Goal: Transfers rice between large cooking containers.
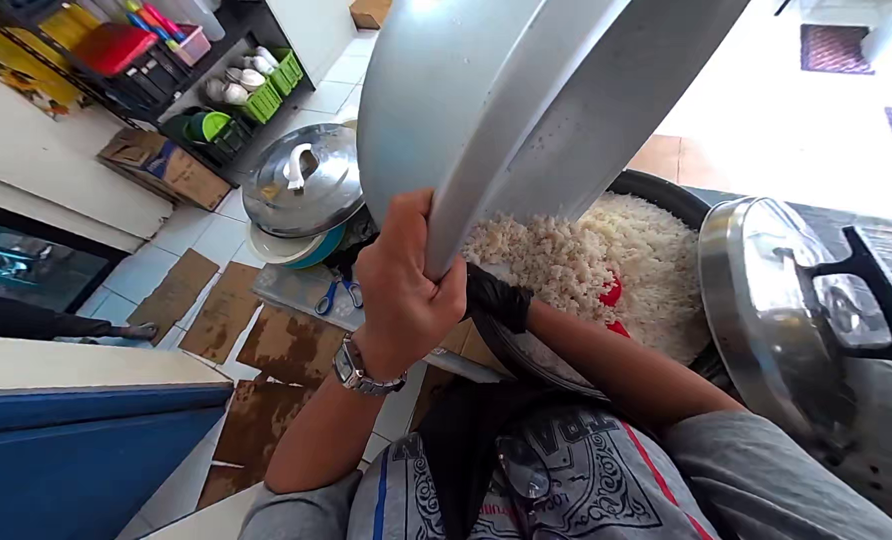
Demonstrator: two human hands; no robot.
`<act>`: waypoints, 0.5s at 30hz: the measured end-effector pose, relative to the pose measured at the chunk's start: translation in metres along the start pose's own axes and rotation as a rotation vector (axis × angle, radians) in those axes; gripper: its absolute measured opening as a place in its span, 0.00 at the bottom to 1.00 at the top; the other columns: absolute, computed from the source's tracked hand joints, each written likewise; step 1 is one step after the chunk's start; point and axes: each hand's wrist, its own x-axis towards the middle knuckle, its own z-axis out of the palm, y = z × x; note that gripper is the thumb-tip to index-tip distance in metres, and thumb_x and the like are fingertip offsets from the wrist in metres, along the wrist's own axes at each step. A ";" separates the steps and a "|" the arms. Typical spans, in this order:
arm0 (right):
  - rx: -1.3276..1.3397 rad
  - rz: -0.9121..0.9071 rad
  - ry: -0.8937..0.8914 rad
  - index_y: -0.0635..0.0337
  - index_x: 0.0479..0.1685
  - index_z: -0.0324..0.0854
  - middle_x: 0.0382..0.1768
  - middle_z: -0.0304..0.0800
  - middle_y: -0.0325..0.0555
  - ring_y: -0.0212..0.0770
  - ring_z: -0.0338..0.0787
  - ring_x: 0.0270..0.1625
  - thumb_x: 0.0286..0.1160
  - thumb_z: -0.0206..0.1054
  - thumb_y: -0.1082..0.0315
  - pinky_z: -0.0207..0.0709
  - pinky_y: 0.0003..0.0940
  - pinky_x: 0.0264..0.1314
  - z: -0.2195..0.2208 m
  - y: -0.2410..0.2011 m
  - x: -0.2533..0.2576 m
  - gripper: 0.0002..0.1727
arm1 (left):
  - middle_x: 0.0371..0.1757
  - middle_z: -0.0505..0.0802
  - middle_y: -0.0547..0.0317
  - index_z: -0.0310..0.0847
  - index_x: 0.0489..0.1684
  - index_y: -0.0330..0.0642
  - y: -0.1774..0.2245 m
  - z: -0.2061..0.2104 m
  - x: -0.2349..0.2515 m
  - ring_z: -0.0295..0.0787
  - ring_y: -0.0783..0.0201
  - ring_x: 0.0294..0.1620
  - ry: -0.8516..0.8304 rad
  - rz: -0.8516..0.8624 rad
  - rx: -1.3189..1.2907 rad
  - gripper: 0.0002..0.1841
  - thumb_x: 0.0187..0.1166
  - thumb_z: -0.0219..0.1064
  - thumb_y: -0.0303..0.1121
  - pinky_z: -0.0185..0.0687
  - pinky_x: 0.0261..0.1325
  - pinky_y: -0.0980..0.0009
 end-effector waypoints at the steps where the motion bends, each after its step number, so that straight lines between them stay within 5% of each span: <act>1: -0.105 0.056 -0.007 0.71 0.86 0.65 0.87 0.67 0.58 0.48 0.64 0.91 0.91 0.49 0.65 0.53 0.43 0.95 0.005 0.021 0.002 0.28 | 0.39 0.87 0.55 0.73 0.57 0.28 0.000 -0.001 -0.001 0.84 0.80 0.36 -0.007 -0.009 0.003 0.20 0.64 0.65 0.21 0.79 0.39 0.88; 3: -0.314 0.141 0.014 0.64 0.88 0.65 0.88 0.67 0.55 0.51 0.63 0.92 0.90 0.50 0.57 0.54 0.51 0.94 0.007 0.049 0.001 0.31 | 0.40 0.87 0.55 0.73 0.59 0.29 0.001 -0.001 -0.002 0.84 0.79 0.38 -0.020 -0.023 0.009 0.21 0.64 0.65 0.21 0.79 0.40 0.87; 5: -0.483 0.402 -0.150 0.56 0.95 0.54 0.94 0.55 0.50 0.54 0.60 0.93 0.94 0.46 0.52 0.58 0.59 0.90 -0.025 0.026 0.005 0.34 | 0.40 0.87 0.55 0.73 0.60 0.29 0.000 -0.001 -0.003 0.84 0.79 0.36 -0.021 -0.024 0.010 0.22 0.63 0.65 0.21 0.80 0.38 0.86; 7: -0.582 0.568 -0.185 0.50 0.97 0.49 0.95 0.52 0.49 0.60 0.70 0.87 0.94 0.45 0.51 0.70 0.68 0.77 -0.048 0.020 0.010 0.34 | 0.39 0.87 0.55 0.73 0.60 0.30 0.001 -0.001 -0.003 0.84 0.79 0.35 -0.018 -0.022 0.010 0.22 0.64 0.65 0.21 0.80 0.37 0.86; 9: -0.701 0.647 -0.155 0.49 0.97 0.49 0.91 0.62 0.54 0.65 0.81 0.77 0.94 0.44 0.50 0.76 0.72 0.65 -0.057 0.030 0.012 0.34 | 0.39 0.87 0.55 0.73 0.59 0.30 0.002 -0.001 -0.003 0.84 0.79 0.34 -0.014 -0.018 0.009 0.21 0.64 0.65 0.21 0.80 0.37 0.86; 11: -0.760 0.757 -0.156 0.54 0.93 0.56 0.78 0.76 0.65 0.70 0.83 0.71 0.93 0.46 0.52 0.75 0.74 0.63 -0.063 0.028 0.010 0.33 | 0.39 0.87 0.54 0.74 0.59 0.30 0.003 -0.001 -0.005 0.85 0.78 0.35 -0.012 -0.004 0.010 0.21 0.64 0.65 0.21 0.81 0.38 0.86; 13: -0.780 0.885 -0.158 0.67 0.81 0.71 0.72 0.80 0.72 0.72 0.81 0.72 0.90 0.54 0.58 0.71 0.75 0.68 -0.073 0.016 0.007 0.28 | 0.38 0.88 0.54 0.74 0.58 0.30 0.003 -0.001 -0.007 0.85 0.78 0.35 -0.005 0.017 0.007 0.20 0.65 0.65 0.21 0.80 0.37 0.86; 15: -0.832 1.017 -0.225 0.73 0.76 0.72 0.69 0.81 0.73 0.72 0.83 0.70 0.87 0.58 0.63 0.73 0.72 0.65 -0.089 -0.003 0.007 0.26 | 0.36 0.87 0.54 0.75 0.57 0.30 0.004 0.000 -0.007 0.83 0.78 0.32 0.003 0.044 -0.001 0.19 0.65 0.65 0.21 0.78 0.35 0.86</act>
